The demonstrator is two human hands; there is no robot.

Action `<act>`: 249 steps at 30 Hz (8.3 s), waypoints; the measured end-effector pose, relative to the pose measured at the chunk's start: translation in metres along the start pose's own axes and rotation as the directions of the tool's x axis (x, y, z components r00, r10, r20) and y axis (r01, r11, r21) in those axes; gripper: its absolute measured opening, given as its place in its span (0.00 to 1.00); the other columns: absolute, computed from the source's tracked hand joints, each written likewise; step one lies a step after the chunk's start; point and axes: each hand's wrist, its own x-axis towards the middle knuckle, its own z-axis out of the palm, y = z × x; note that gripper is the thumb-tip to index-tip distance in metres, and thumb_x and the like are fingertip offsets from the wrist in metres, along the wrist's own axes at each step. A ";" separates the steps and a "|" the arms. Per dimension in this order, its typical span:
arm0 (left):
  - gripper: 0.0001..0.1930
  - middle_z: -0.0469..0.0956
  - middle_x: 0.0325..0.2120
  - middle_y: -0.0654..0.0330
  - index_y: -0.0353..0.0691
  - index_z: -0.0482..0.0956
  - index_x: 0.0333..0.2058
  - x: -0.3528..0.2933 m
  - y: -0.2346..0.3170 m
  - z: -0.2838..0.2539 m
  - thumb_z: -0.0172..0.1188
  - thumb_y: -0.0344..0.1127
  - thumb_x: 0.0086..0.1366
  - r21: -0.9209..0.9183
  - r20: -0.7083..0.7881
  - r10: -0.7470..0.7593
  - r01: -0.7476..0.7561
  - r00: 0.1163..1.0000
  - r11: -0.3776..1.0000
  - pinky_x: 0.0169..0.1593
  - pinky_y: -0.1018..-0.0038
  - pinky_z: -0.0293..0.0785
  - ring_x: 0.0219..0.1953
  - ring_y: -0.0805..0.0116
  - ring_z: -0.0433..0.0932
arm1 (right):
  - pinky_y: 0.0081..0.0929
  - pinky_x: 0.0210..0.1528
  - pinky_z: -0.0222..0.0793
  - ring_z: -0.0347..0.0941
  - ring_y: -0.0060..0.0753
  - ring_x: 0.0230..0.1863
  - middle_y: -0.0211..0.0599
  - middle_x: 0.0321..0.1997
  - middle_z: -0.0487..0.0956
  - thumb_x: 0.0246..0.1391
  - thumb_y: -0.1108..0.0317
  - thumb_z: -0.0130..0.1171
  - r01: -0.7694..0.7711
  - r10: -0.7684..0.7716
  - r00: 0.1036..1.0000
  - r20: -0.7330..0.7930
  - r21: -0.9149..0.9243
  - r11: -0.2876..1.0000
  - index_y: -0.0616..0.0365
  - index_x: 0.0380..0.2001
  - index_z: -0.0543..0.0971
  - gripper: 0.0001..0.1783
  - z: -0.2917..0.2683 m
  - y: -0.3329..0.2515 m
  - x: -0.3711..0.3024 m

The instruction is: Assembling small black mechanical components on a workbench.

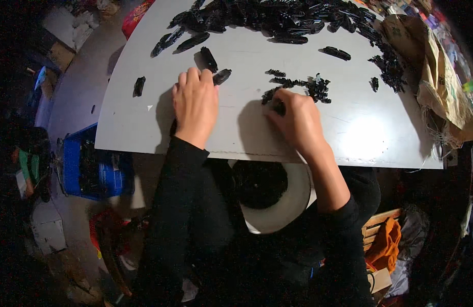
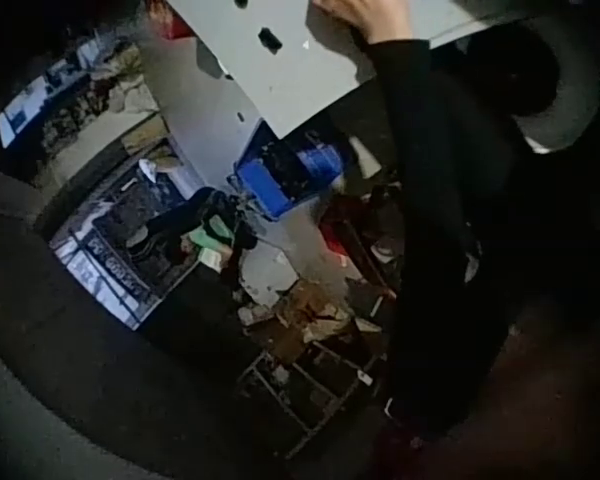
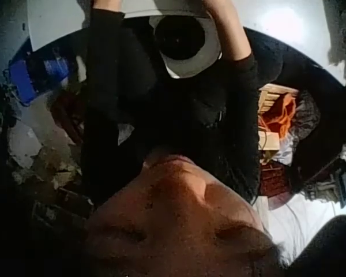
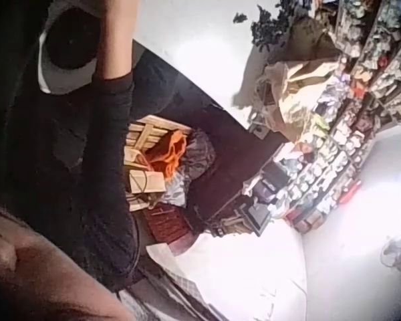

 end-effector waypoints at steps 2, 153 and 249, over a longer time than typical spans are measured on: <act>0.11 0.71 0.29 0.56 0.37 0.69 0.31 0.000 0.008 -0.002 0.61 0.33 0.52 -0.137 0.008 0.009 -0.007 1.000 0.991 0.40 0.64 0.66 0.37 0.57 0.70 | 0.22 0.24 0.64 0.68 0.21 0.21 0.34 0.20 0.75 0.42 0.72 0.62 -0.070 0.067 0.998 0.022 0.237 0.969 0.62 0.26 0.74 0.08 -0.004 0.015 -0.008; 0.27 0.57 0.59 0.55 0.36 0.45 0.63 -0.076 0.043 -0.042 0.41 0.35 0.68 -0.925 0.377 0.251 0.376 0.892 0.054 0.40 0.80 0.65 0.34 0.76 0.65 | 0.12 0.22 0.59 0.65 0.14 0.22 0.27 0.24 0.71 0.51 0.73 0.57 -0.283 0.355 0.925 0.137 0.873 0.398 0.62 0.35 0.71 0.08 -0.012 -0.052 -0.058; 0.19 0.69 0.46 0.52 0.34 0.66 0.49 0.084 -0.049 0.077 0.51 0.31 0.58 -0.114 -0.264 -0.003 -0.028 0.964 0.993 0.53 0.57 0.60 0.51 0.53 0.64 | 0.25 0.21 0.68 0.72 0.28 0.18 0.44 0.21 0.76 0.45 0.71 0.57 -0.244 0.266 0.964 -0.011 0.358 0.901 0.66 0.40 0.71 0.17 -0.012 0.008 0.058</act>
